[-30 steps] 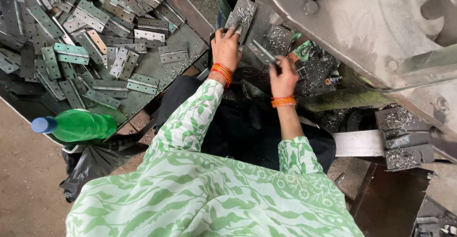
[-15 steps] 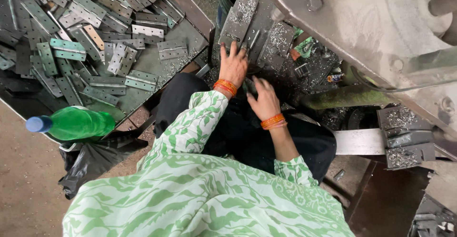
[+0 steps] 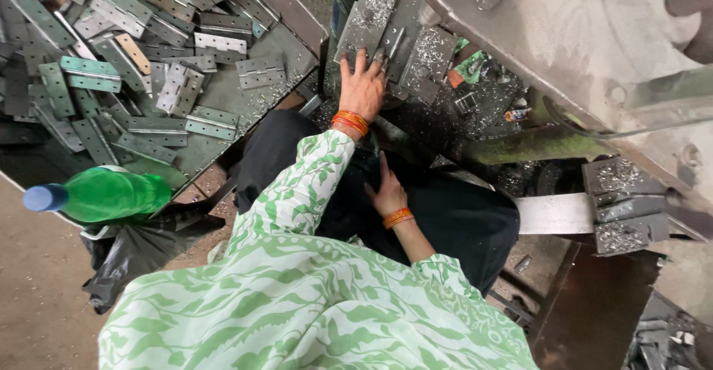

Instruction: The person repeatedly picks up small rectangular metal pieces from a pile and grinds their edges against a rotating grinding wheel. They handle the pieces one at a time, flipping them to grind different sides, and place the finished pieces back onto the pile.

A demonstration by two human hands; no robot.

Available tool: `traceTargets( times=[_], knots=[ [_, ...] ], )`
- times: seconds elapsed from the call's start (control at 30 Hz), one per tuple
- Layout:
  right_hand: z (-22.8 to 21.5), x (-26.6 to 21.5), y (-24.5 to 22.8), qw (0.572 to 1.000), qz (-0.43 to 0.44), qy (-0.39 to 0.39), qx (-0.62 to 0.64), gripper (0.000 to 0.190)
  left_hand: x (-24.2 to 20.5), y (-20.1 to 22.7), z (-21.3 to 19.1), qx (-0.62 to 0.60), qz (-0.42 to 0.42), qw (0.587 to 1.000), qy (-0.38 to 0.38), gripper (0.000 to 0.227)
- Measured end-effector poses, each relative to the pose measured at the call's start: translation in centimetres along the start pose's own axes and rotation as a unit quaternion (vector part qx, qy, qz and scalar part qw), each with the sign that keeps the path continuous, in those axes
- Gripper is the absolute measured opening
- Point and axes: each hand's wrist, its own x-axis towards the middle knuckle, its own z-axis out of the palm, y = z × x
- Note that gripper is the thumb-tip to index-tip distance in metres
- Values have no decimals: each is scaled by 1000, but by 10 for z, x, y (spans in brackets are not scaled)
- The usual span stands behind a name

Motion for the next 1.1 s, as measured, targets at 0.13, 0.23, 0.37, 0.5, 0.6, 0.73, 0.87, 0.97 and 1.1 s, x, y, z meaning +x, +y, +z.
traceTargets(
  times=[0.13,0.23,0.37,0.5,0.6,0.73,0.87,0.97,1.1],
  knots=[
    [-41,16,-8,999,-35,12,-26,90,16,-10,6,7,3,1000,-8,34],
    [-60,28,-10,997,-67,10,-44,78,28,-12,14,5,7,1000,-12,33],
    [-23,16,-5,999,-4,-5,-53,92,36,-12,18,-17,5,1000,-25,33],
    [17,3,13,999,-21,40,1,94,35,-13,20,3,8,1000,18,34],
    [11,9,10,1000,-11,9,3,97,32,-8,21,8,10,1000,-11,31],
    [-34,21,3,999,-49,6,-17,94,50,-17,23,4,7,1000,5,30],
    [-53,36,-2,997,-34,-28,-58,87,74,-14,24,24,-5,996,-81,29],
    [-17,22,-1,999,-1,-13,-49,91,77,-13,22,23,-3,996,-88,29],
    [15,11,15,999,-13,34,4,93,60,-19,23,24,12,1000,-13,30]
  ],
)
